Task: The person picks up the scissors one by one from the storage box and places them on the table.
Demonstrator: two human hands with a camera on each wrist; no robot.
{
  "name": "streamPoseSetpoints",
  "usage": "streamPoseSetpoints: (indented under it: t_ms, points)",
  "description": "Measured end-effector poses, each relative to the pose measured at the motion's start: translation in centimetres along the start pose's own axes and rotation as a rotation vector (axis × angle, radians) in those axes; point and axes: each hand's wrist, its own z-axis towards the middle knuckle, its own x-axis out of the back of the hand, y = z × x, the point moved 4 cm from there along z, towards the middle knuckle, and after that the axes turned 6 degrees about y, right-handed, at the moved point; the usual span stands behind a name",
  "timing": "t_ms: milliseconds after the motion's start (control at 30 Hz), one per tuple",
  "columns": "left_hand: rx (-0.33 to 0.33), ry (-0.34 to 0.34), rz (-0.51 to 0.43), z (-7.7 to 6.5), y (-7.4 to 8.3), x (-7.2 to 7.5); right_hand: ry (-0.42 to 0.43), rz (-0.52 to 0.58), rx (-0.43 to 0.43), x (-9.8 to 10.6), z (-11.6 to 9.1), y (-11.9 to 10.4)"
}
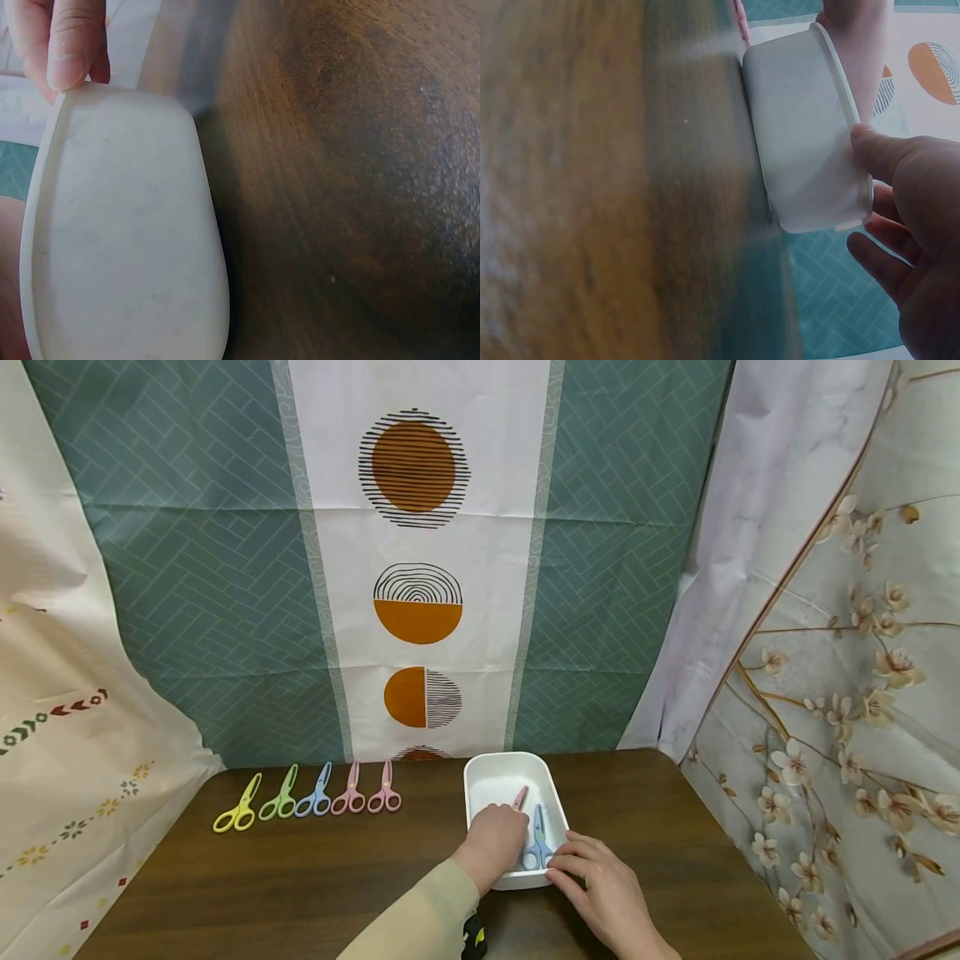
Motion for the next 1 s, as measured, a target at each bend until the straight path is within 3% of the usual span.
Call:
streamPoseSetpoints:
  t_ms: [667,1000]
  points:
    - [0.012,-0.011,-0.005,0.1,-0.2,0.4,-0.002,-0.001,-0.002,0.1,0.1,-0.1]
    - [0.039,0.034,-0.032,-0.2,-0.7,1.4,-0.034,0.013,-0.082,0.0,0.0,0.1]
